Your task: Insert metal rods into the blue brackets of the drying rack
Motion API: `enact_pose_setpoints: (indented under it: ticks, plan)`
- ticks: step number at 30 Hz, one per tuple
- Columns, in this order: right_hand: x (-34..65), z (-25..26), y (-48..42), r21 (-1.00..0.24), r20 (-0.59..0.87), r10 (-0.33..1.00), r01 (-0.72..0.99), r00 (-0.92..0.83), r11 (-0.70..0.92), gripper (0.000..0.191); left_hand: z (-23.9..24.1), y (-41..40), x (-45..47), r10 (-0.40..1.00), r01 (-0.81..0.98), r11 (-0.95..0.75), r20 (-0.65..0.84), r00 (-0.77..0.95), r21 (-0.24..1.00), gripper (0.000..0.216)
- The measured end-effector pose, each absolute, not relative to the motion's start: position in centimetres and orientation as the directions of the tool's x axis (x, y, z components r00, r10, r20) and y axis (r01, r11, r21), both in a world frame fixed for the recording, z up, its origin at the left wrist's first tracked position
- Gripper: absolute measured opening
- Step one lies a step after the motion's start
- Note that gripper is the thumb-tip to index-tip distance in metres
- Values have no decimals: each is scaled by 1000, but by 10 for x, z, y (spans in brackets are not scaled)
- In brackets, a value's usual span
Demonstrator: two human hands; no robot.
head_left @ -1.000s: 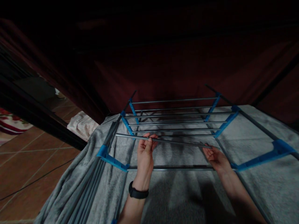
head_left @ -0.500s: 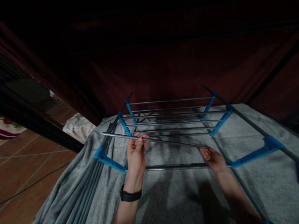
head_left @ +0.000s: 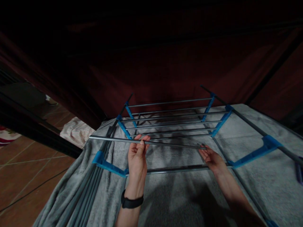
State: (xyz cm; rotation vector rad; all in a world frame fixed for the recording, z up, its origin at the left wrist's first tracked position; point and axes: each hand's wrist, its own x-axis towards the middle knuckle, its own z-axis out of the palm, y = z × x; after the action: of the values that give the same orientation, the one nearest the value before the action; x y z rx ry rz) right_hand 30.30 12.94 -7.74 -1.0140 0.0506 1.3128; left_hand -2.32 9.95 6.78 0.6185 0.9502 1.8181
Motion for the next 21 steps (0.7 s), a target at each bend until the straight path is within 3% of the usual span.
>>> enact_pose_setpoints:
  ticks: [21]
  plan:
    - [269, -70, 82, -588, -541, 808, -792, 234, -164, 23, 62, 90, -2, 937, -447, -217, 56, -346, 868, 44]
